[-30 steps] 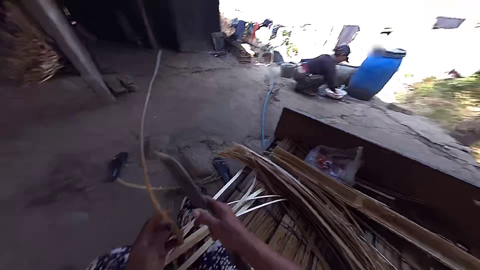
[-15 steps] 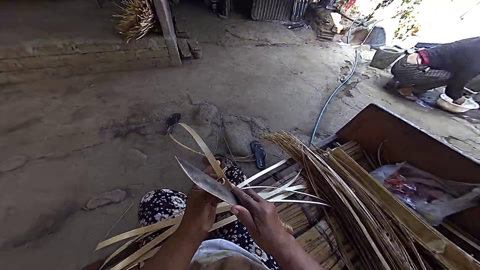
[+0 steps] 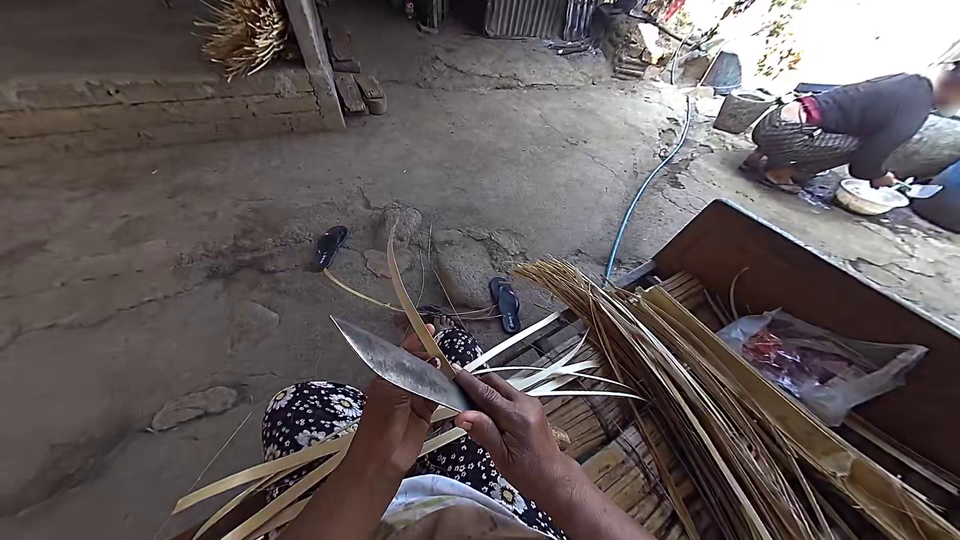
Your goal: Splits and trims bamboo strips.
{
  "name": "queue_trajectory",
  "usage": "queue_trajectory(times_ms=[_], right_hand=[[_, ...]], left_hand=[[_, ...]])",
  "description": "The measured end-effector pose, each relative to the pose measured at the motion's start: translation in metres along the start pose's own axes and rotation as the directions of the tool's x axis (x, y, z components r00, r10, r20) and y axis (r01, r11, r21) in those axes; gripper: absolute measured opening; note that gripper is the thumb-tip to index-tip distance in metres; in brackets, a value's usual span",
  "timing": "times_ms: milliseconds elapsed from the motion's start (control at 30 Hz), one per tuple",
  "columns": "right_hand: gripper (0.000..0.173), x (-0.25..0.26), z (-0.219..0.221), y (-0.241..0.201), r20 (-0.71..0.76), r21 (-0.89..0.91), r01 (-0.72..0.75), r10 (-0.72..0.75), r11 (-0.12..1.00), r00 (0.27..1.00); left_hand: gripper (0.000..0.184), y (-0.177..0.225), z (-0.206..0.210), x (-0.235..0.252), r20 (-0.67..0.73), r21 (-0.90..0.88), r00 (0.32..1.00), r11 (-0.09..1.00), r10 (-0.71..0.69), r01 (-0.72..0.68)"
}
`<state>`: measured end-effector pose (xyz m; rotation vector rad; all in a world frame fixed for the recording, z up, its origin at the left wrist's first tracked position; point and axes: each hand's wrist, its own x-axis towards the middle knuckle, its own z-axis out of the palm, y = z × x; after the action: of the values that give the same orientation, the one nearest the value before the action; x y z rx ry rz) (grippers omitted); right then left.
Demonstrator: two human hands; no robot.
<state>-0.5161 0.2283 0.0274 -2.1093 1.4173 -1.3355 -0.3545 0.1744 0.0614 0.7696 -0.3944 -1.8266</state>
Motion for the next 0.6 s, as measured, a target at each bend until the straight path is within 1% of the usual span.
queue_trajectory(times_ms=[100, 267, 433, 533, 600], right_hand=[[0.057, -0.003, 0.000, 0.002, 0.031, 0.022, -0.003, 0.002, 1.000, 1.000], [0.053, -0.009, 0.003, 0.009, 0.090, 0.060, -0.042, 0.037, 0.997, 0.995], [0.052, -0.013, 0.005, 0.016, 0.170, 0.059, -0.024, 0.013, 0.998, 0.985], [0.051, -0.016, 0.008, 0.021, 0.235, 0.056, -0.048, 0.034, 0.997, 0.971], [0.047, -0.017, 0.010, 0.027, 0.278, 0.043, -0.085, 0.070, 0.995, 0.958]], left_hand=[[0.030, -0.002, -0.005, -0.001, -0.035, -0.033, 0.996, 0.996, -0.083, 0.082], [0.030, -0.005, -0.017, -0.005, -0.052, -0.123, 0.979, 0.974, -0.199, 0.192], [0.031, -0.011, -0.039, -0.006, 0.017, -0.181, 0.967, 0.951, -0.253, 0.252], [0.030, -0.015, -0.053, -0.010, 0.052, -0.235, 0.961, 0.932, -0.270, 0.275], [0.029, -0.016, -0.057, -0.017, 0.055, -0.253, 0.956, 0.922, -0.288, 0.292]])
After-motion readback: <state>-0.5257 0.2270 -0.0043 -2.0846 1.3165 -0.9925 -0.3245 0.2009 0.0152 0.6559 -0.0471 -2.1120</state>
